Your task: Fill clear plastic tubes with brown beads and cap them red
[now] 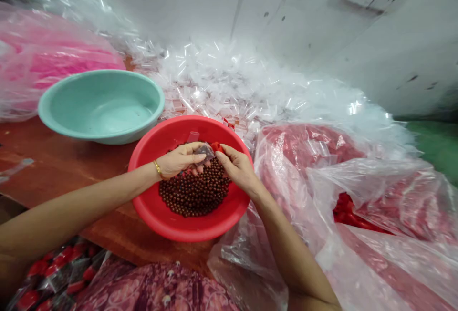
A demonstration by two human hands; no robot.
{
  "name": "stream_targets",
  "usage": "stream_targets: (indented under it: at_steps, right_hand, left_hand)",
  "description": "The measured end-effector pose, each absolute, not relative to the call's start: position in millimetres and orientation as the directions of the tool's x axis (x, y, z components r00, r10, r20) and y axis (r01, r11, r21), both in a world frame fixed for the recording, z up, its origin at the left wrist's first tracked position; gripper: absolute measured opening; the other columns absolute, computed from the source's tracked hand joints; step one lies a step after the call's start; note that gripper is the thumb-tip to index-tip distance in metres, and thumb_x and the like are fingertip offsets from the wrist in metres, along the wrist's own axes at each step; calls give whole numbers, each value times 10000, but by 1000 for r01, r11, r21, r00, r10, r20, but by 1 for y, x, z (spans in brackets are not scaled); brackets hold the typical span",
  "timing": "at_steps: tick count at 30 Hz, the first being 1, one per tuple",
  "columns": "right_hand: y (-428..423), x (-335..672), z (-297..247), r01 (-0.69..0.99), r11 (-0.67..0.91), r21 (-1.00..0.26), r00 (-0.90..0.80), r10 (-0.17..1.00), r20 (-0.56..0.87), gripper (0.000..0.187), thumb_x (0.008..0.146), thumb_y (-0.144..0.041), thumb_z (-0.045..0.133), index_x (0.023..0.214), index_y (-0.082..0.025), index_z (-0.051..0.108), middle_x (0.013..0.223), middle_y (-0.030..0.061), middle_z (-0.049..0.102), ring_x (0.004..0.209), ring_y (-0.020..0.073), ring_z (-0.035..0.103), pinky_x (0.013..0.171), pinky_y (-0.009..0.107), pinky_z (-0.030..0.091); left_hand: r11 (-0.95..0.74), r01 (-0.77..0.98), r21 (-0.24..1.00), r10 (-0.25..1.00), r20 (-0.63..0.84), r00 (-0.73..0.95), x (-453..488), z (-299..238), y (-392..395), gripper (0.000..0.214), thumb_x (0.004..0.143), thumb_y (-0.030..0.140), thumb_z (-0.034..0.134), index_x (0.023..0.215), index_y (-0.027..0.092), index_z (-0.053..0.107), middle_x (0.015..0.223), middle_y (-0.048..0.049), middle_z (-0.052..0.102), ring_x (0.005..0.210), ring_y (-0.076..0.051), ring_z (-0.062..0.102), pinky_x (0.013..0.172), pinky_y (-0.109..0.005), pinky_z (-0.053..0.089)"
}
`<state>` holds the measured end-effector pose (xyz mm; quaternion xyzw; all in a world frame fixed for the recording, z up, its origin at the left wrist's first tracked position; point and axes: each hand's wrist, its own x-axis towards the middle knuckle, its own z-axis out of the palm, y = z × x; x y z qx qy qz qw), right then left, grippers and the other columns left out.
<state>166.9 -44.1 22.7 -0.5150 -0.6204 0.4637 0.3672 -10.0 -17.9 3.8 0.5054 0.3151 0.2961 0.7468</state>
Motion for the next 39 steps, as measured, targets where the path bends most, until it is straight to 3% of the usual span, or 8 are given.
stream_targets:
  at_steps: [4,8,10,13,21,29,35,39]
  right_hand:
    - [-46,168,19,330,77,-941,-193,981,12,449,848,-579,408,634,-192,484,524,-32,405,440,80,396,428,231,338]
    - [-47,165,9,354,102,-930,-228,974,21,420,858,-559,414,1011,-206,582,536,-46,391,452,92,367,429,231,317]
    - [-48,166,7,389,124,-913,-260,965,20,445,877,-545,382,1072,-200,583,533,-46,385,457,93,360,437,230,316]
    - [-48,168,11,491,212,-845,-307,950,60,407,905,-489,350,1007,-197,615,543,-35,408,478,96,387,466,232,338]
    - [-53,167,24,691,381,-614,-341,921,188,327,908,-365,324,885,-208,610,684,22,600,609,153,574,575,261,436]
    - [-53,162,29,607,170,-776,-268,964,2,420,891,-482,337,597,-200,443,493,-27,415,458,96,406,452,221,343]
    - [-54,162,28,691,308,-653,-313,943,114,338,891,-430,352,693,-199,501,588,-2,505,510,110,455,510,239,358]
    - [-57,166,28,647,248,-721,-311,949,47,402,904,-459,328,619,-202,446,519,-19,451,465,101,423,468,233,337]
  left_hand:
    - [224,-56,973,813,-155,561,-7,5,-20,293,726,181,609,995,145,497,731,28,562,555,-51,529,477,-159,414]
    - [154,28,988,822,-144,550,-3,4,-25,216,726,160,572,924,140,487,606,65,498,489,-58,488,441,-165,390]
    - [116,62,991,830,-131,542,-2,4,-28,197,738,186,565,912,142,485,577,75,475,454,-57,460,426,-171,374]
    - [16,104,994,857,-67,510,-2,6,-30,173,741,197,563,893,143,500,614,65,490,470,-57,460,464,-189,397]
    - [-303,291,907,852,121,510,-4,10,-31,219,745,208,564,949,127,557,920,-51,645,849,-159,590,811,-308,461]
    - [-333,518,788,888,78,453,0,20,-37,191,688,197,569,871,142,567,816,-40,651,739,-168,593,666,-270,450]
    - [-417,609,674,882,138,451,-2,16,-38,164,689,193,529,846,150,549,715,-24,618,654,-160,572,598,-253,422]
    - [-482,627,612,859,187,477,-2,14,-39,197,711,245,523,880,149,551,712,-31,622,658,-171,582,605,-261,428]
